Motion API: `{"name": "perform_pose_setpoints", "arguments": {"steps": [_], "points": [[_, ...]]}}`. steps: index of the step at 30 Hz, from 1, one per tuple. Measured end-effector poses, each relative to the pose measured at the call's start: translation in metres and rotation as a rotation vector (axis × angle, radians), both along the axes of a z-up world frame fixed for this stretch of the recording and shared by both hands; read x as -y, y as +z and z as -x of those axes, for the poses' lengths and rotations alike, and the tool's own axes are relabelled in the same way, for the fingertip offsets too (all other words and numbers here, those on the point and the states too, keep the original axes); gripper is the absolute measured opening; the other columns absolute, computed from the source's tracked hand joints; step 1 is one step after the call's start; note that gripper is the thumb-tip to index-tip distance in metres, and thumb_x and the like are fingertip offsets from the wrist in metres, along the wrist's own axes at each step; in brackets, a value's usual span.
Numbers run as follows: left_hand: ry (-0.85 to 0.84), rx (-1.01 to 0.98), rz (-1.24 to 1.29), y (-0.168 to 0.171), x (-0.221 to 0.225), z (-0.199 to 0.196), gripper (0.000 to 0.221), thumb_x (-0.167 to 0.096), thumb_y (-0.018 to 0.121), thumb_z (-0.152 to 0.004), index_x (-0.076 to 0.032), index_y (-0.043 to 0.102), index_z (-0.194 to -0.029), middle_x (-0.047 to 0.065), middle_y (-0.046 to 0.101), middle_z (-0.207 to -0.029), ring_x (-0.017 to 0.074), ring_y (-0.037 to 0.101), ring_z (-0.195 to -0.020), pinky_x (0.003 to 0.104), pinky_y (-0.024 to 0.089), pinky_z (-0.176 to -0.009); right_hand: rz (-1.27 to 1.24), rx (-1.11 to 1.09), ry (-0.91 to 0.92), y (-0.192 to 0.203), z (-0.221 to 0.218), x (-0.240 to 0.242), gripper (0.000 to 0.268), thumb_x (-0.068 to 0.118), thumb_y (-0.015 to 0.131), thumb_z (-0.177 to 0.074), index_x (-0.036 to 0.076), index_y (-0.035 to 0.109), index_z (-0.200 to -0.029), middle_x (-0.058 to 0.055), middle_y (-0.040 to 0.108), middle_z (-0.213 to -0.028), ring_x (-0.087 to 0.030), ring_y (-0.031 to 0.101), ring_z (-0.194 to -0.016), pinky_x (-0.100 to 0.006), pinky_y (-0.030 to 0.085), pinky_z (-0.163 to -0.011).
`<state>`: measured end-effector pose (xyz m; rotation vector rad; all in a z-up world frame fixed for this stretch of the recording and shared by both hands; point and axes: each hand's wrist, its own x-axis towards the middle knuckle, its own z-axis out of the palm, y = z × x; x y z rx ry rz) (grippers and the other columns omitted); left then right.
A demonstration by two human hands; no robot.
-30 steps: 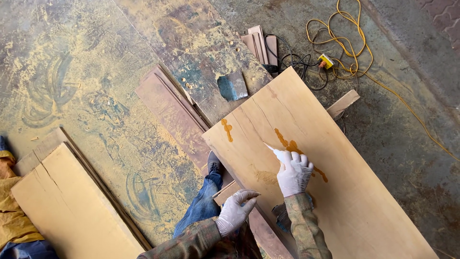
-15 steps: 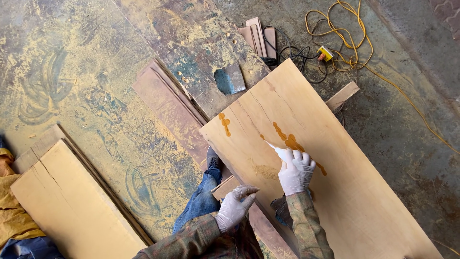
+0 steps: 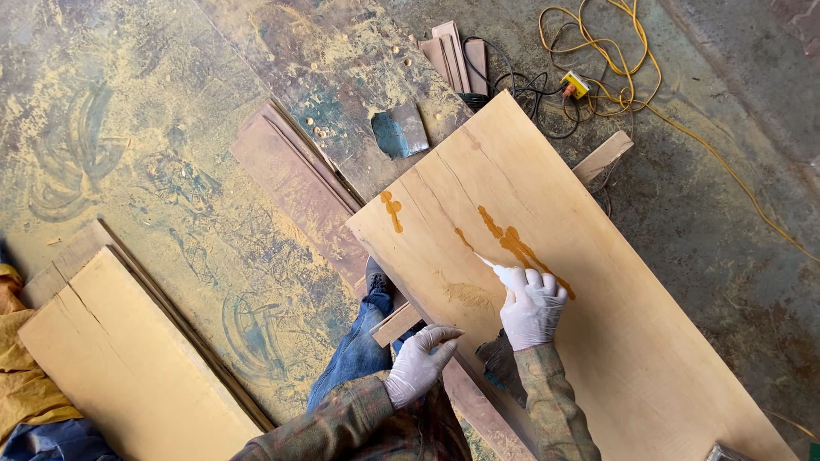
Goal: The person squeezes wood glue from a white bottle onto a plywood panel, laying beads along cracks on the surface. They then use a sanding block to spread and sand the glued areas, working across the panel, and finish by handling the glue bottle nozzle.
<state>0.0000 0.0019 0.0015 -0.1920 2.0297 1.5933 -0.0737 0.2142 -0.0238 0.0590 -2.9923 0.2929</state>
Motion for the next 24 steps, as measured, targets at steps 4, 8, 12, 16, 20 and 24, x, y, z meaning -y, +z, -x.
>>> {"name": "perform_pose_setpoints", "arguments": {"steps": [4,8,12,16,20,24], "points": [[-0.012,-0.005,-0.006,-0.002,-0.003,-0.004,0.026,-0.020,0.065,-0.097,-0.005,0.073,-0.116,0.012,0.073,-0.117,0.0230,0.069,-0.111,0.033,0.054,-0.095,0.004,0.012,-0.008,-0.001,-0.007,-0.005,0.023,0.014,0.073,-0.082,0.019,0.066,-0.103,-0.002,0.059,-0.094,-0.026,0.056,-0.099,-0.046,0.039,-0.087],[-0.006,0.002,-0.020,-0.003,-0.006,-0.005,0.026,-0.019,0.065,-0.097,-0.004,0.073,-0.116,0.012,0.073,-0.117,0.0226,0.070,-0.110,0.033,0.055,-0.095,-0.001,-0.001,-0.005,0.000,-0.011,-0.010,0.024,0.013,0.073,-0.080,0.019,0.067,-0.103,-0.002,0.059,-0.094,-0.027,0.056,-0.099,-0.047,0.040,-0.086],[-0.003,-0.002,-0.024,-0.005,-0.008,-0.009,0.025,-0.018,0.065,-0.097,-0.004,0.073,-0.116,0.012,0.073,-0.115,0.0216,0.070,-0.108,0.032,0.055,-0.094,-0.008,0.005,-0.002,0.005,-0.015,-0.014,0.023,0.013,0.073,-0.081,0.018,0.067,-0.102,-0.001,0.060,-0.094,-0.027,0.056,-0.098,-0.046,0.040,-0.085],[-0.008,0.005,-0.013,-0.005,-0.010,-0.011,0.025,-0.018,0.065,-0.097,-0.004,0.073,-0.116,0.012,0.074,-0.114,0.0211,0.071,-0.107,0.032,0.055,-0.093,-0.004,-0.007,-0.002,0.002,-0.021,-0.018,0.023,0.013,0.073,-0.081,0.018,0.067,-0.102,-0.002,0.060,-0.094,-0.027,0.056,-0.098,-0.046,0.040,-0.084],[-0.010,0.011,-0.020,-0.008,-0.012,-0.013,0.025,-0.018,0.065,-0.097,-0.004,0.073,-0.115,0.011,0.073,-0.113,0.0207,0.071,-0.106,0.032,0.055,-0.093,0.001,0.014,-0.018,-0.001,-0.026,-0.023,0.024,0.012,0.074,-0.081,0.018,0.067,-0.103,-0.002,0.060,-0.095,-0.027,0.056,-0.098,-0.046,0.040,-0.083],[-0.034,0.001,-0.008,-0.002,-0.012,-0.011,0.025,-0.018,0.065,-0.097,-0.003,0.073,-0.116,0.011,0.073,-0.114,0.0205,0.069,-0.108,0.032,0.055,-0.093,-0.029,0.059,-0.037,-0.001,-0.031,-0.026,0.028,0.010,0.073,-0.078,0.018,0.067,-0.105,-0.001,0.060,-0.095,-0.026,0.056,-0.098,-0.046,0.040,-0.083]]}}
